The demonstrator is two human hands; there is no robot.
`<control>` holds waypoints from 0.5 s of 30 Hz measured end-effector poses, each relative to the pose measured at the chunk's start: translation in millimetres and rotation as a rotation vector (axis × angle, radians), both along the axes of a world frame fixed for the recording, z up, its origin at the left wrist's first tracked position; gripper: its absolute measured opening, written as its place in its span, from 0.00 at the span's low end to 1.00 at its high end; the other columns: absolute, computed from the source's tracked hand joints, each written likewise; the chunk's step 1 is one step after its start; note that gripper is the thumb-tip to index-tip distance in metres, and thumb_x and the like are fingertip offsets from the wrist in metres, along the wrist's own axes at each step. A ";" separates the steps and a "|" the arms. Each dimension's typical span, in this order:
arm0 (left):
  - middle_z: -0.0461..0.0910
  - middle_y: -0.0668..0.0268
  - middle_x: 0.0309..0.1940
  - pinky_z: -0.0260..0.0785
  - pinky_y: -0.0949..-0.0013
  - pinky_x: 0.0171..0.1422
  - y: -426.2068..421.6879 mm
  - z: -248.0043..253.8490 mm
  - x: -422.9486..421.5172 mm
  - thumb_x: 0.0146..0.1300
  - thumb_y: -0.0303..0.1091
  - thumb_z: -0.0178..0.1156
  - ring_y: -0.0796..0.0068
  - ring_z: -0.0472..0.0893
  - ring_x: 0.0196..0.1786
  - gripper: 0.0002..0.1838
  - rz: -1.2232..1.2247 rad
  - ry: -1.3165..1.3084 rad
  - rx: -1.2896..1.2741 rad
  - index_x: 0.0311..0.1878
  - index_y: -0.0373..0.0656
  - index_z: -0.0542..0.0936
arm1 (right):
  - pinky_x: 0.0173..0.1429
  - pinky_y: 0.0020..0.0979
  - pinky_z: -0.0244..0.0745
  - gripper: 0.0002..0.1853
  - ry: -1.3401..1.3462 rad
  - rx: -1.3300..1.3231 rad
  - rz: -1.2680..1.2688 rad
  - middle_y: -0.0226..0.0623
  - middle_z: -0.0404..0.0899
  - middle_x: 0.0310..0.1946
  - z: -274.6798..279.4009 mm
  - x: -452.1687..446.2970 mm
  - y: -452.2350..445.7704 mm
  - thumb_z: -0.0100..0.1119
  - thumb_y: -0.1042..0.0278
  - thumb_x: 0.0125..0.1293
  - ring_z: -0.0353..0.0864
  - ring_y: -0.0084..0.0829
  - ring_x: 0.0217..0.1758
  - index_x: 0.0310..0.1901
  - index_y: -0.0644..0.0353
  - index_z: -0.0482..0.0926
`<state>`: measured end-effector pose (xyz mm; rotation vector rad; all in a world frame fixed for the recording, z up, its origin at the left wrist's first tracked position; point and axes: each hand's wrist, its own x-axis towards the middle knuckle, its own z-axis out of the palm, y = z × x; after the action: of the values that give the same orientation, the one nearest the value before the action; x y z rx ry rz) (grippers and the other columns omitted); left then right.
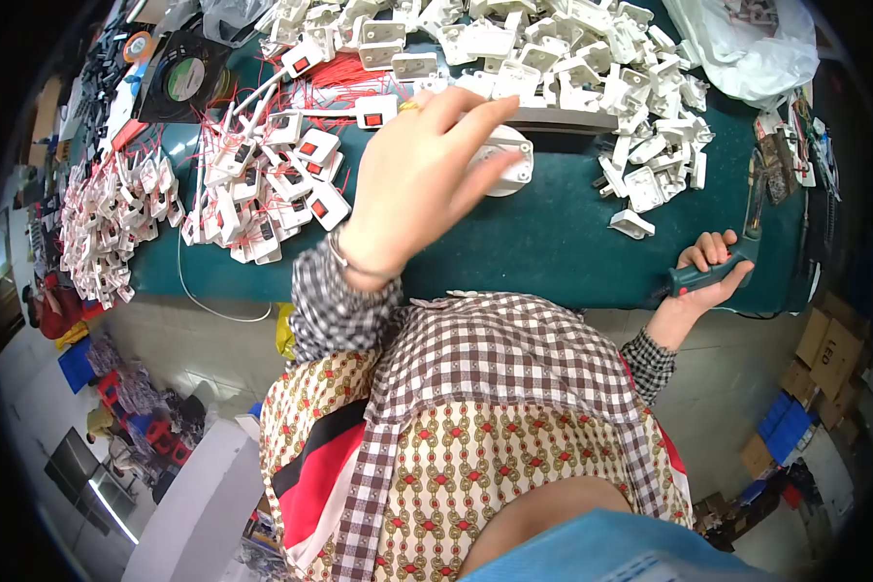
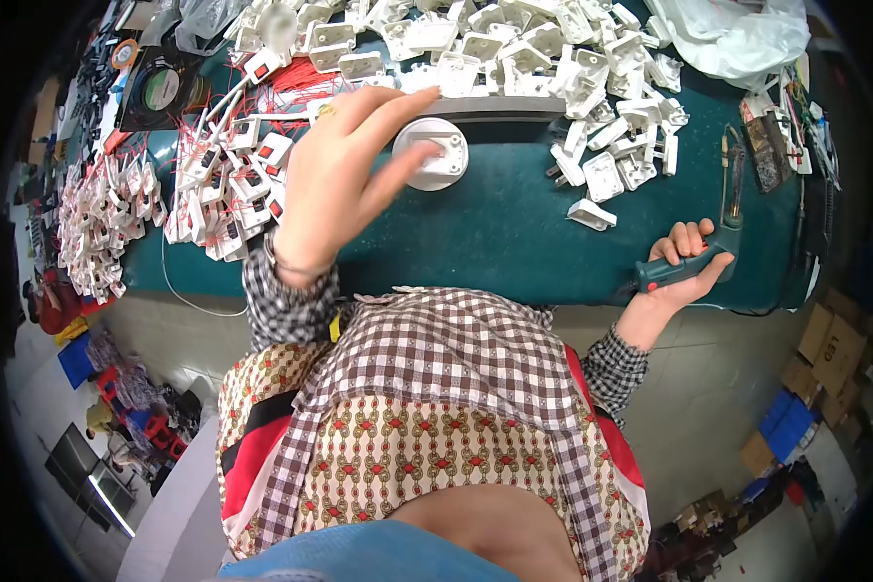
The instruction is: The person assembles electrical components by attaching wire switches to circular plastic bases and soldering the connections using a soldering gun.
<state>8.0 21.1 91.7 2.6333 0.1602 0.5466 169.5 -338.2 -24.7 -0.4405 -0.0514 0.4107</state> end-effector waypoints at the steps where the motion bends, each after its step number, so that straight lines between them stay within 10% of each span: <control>1: 0.79 0.64 0.41 0.72 0.66 0.43 -3.8 -1.9 -1.9 0.54 0.33 0.68 0.64 0.79 0.42 0.20 -0.015 0.038 -0.005 0.52 0.47 0.81 | 0.30 0.21 0.70 0.26 0.005 -0.002 -0.011 0.27 0.65 0.28 -0.6 -1.3 0.4 0.66 0.50 0.63 0.65 0.19 0.31 0.49 0.63 0.69; 8: 0.72 0.58 0.62 0.66 0.57 0.60 1.6 -17.3 -11.8 0.50 0.31 0.71 0.54 0.73 0.59 0.27 -0.295 0.143 -0.084 0.57 0.50 0.79 | 0.30 0.21 0.70 0.26 0.008 -0.003 0.002 0.27 0.65 0.28 0.4 -0.2 1.5 0.67 0.51 0.62 0.65 0.20 0.31 0.49 0.64 0.69; 15: 0.77 0.57 0.55 0.68 0.60 0.61 -14.9 -28.0 -11.6 0.47 0.32 0.73 0.55 0.74 0.59 0.34 -0.026 0.011 -0.293 0.62 0.46 0.75 | 0.31 0.20 0.67 0.26 0.005 0.008 0.038 0.26 0.62 0.27 4.8 0.0 3.7 0.68 0.52 0.61 0.62 0.19 0.30 0.49 0.63 0.69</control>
<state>-3.6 6.2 63.7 2.3506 0.1940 0.4611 169.5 -334.5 -19.9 -0.4317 -0.0569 0.4489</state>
